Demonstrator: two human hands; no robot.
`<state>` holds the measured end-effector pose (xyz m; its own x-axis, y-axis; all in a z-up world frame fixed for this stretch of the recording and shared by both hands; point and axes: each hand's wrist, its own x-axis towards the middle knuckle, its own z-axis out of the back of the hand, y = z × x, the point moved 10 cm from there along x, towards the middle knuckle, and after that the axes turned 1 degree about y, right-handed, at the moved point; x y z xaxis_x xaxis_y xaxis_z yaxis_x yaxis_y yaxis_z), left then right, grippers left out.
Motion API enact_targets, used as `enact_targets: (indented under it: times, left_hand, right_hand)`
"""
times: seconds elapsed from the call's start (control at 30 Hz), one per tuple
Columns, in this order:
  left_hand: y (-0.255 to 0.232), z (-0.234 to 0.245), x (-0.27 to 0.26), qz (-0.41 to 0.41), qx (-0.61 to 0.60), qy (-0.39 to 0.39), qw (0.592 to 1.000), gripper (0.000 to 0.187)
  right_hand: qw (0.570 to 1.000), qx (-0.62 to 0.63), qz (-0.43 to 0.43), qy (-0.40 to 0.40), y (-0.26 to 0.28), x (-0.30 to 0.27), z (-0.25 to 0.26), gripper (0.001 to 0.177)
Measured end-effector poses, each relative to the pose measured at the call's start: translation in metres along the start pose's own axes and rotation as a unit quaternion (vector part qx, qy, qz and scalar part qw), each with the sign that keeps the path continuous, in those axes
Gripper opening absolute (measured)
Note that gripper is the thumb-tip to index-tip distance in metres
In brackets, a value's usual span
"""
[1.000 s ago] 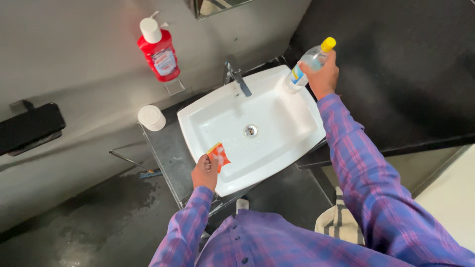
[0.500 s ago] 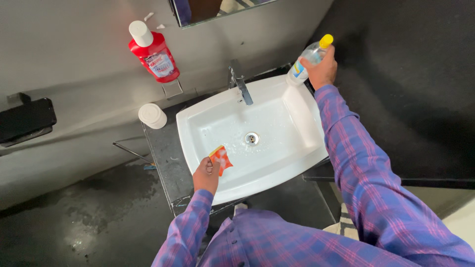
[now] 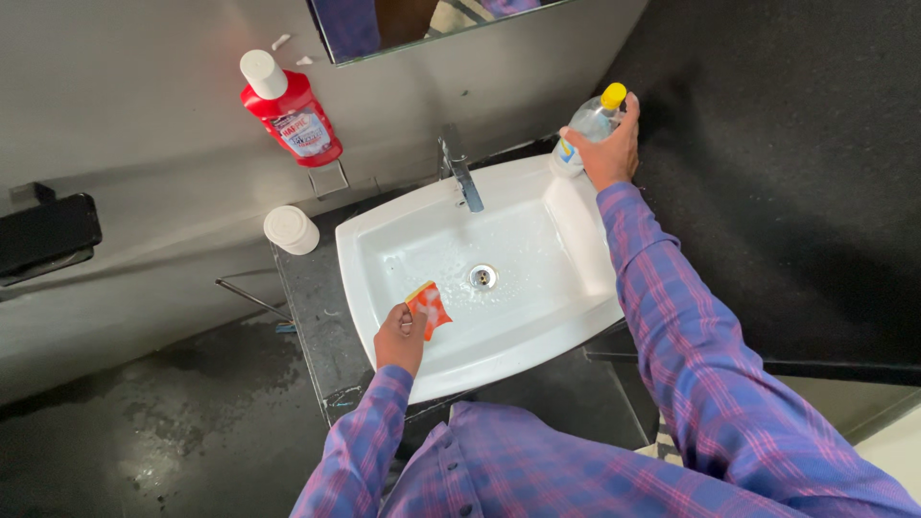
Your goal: The person cleans a bathroom sink and countertop using a sponge and cleaning agents. They apply liquid from bottles, scrub the sink basin and surrounding surfaces, rinse the sponge, and wipe down the area.
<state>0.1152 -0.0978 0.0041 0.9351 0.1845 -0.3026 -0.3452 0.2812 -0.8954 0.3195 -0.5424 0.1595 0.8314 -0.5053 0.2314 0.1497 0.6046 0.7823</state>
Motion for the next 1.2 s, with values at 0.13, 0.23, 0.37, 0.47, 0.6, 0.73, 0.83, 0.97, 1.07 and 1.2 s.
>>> enact_targets:
  times: [0.13, 0.23, 0.37, 0.47, 0.6, 0.73, 0.83, 0.97, 1.07, 1.2]
  left_hand:
    - [0.003, -0.001, -0.001, 0.008, 0.008, 0.003, 1.0, 0.037]
    - [0.004, -0.002, 0.0, 0.009, 0.008, 0.004, 1.0, 0.037]
    - [0.008, -0.001, 0.002, 0.015, 0.014, 0.005, 1.0, 0.038]
    - [0.008, -0.001, 0.003, 0.011, 0.007, 0.005, 1.0, 0.037]
    - [0.009, 0.001, 0.004, 0.018, 0.007, 0.002, 1.0, 0.038]
    - [0.008, 0.001, 0.006, 0.022, 0.006, -0.003, 1.0, 0.036]
    - [0.007, 0.001, 0.007, 0.021, -0.005, -0.002, 1.0, 0.035]
    - [0.008, 0.0, 0.007, 0.017, -0.012, 0.002, 1.0, 0.034]
    - [0.008, -0.001, 0.008, 0.019, -0.01, 0.004, 1.0, 0.034]
    - [0.008, -0.002, 0.01, 0.02, -0.02, 0.008, 1.0, 0.034]
  right_hand:
    - [0.998, -0.008, 0.062, -0.015, 0.0, 0.002, -0.003, 0.096]
    - [0.999, 0.004, 0.045, 0.001, -0.008, 0.006, -0.011, 0.077]
    - [0.997, 0.023, 0.067, 0.008, 0.001, 0.008, -0.02, 0.071]
    - [0.996, 0.033, 0.081, 0.021, 0.015, 0.003, -0.033, 0.07]
    - [0.99, 0.053, 0.114, 0.057, 0.04, -0.006, -0.056, 0.071]
    - [0.987, 0.025, 0.138, 0.079, 0.058, -0.02, -0.071, 0.077]
    - [0.983, 0.044, 0.155, 0.089, 0.068, -0.032, -0.076, 0.08]
    - [0.979, 0.07, 0.161, 0.108, 0.074, -0.043, -0.086, 0.084]
    - [0.977, 0.068, 0.182, 0.088, 0.077, -0.05, -0.084, 0.096]
    - [0.982, 0.087, 0.134, 0.1, 0.066, -0.053, -0.089, 0.079]
